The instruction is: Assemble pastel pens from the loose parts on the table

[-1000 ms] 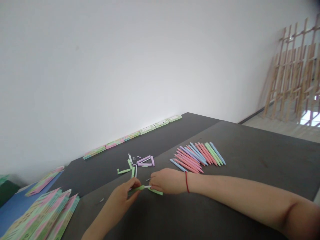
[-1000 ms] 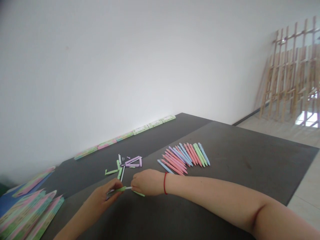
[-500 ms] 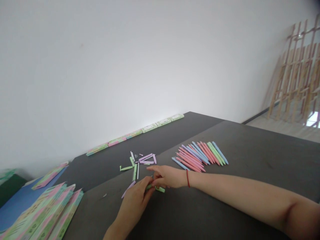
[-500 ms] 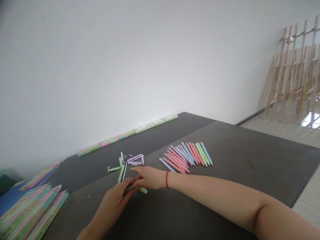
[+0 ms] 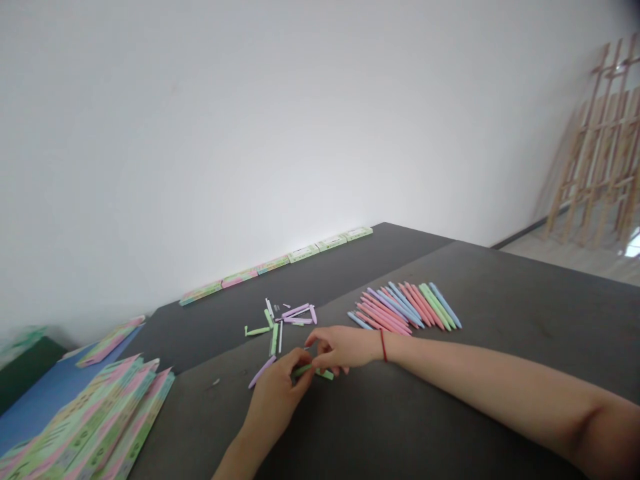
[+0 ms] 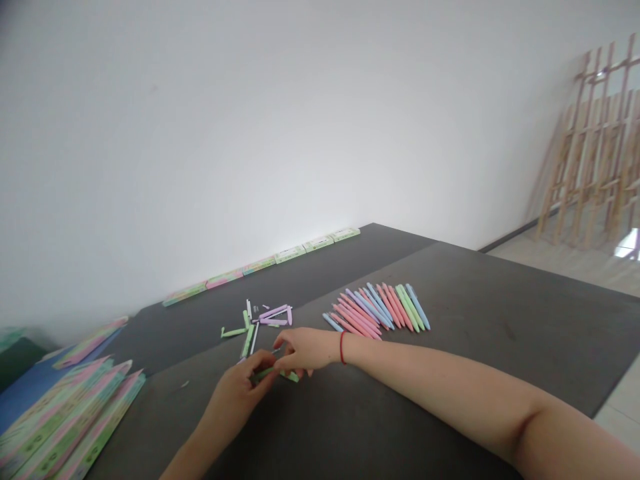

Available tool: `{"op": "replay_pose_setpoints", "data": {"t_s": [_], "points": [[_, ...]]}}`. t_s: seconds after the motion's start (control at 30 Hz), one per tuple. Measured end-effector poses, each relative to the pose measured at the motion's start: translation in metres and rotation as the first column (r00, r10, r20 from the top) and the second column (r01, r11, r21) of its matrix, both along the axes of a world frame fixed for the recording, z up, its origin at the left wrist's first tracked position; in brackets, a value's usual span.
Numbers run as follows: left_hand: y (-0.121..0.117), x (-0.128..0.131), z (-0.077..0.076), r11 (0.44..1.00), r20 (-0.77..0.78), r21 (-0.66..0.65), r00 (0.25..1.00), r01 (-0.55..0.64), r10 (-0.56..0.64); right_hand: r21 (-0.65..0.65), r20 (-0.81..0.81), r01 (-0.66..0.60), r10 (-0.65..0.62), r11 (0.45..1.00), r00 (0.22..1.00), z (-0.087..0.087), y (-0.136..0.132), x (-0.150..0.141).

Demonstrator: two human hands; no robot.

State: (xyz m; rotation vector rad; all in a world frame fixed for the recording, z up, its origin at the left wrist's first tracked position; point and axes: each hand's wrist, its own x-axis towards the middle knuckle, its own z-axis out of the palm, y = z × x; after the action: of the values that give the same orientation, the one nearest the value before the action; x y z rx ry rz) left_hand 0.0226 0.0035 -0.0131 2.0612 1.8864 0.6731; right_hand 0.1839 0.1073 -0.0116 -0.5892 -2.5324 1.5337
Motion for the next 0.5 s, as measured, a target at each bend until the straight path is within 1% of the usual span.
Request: {"op": "replay_pose_setpoints", "data": {"t_s": [0.03,0.1,0.17,0.23,0.27,0.33,0.43,0.5], "points": [[0.001,-0.002,-0.001,1.0,-0.01,0.007,1.0,-0.014,0.014,0.036,0.011,-0.006,0.006,0.999,1.0,0.0,0.002,0.001],[0.002,-0.006,-0.002,0.998,-0.024,0.029,0.998,-0.051,0.052,0.185,0.016,0.031,-0.035,0.982,0.999,0.0,0.005,0.003],[0.002,-0.01,-0.003,0.995,-0.04,0.056,0.995,-0.085,0.087,0.363,-0.023,0.109,-0.108,0.925,0.994,0.001,0.007,0.004],[0.002,-0.012,-0.004,0.991,-0.057,0.085,0.992,-0.106,0.111,0.459,-0.085,0.174,-0.152,0.871,0.985,0.001,0.008,0.004],[0.002,-0.013,-0.004,0.989,-0.068,0.099,0.991,-0.112,0.119,0.467,-0.106,0.187,-0.155,0.864,0.982,0.0,0.008,0.004],[0.001,-0.014,-0.005,0.985,-0.092,0.128,0.987,-0.116,0.129,0.418,-0.122,0.187,-0.15,0.889,0.981,-0.001,0.007,0.003],[0.0,-0.015,-0.007,0.98,-0.133,0.17,0.983,-0.102,0.125,0.283,-0.117,0.182,-0.155,0.942,0.981,-0.005,0.007,0.001],[0.0,-0.016,-0.009,0.977,-0.159,0.197,0.98,-0.087,0.119,0.203,-0.109,0.179,-0.16,0.963,0.981,-0.008,0.008,-0.001]]}}
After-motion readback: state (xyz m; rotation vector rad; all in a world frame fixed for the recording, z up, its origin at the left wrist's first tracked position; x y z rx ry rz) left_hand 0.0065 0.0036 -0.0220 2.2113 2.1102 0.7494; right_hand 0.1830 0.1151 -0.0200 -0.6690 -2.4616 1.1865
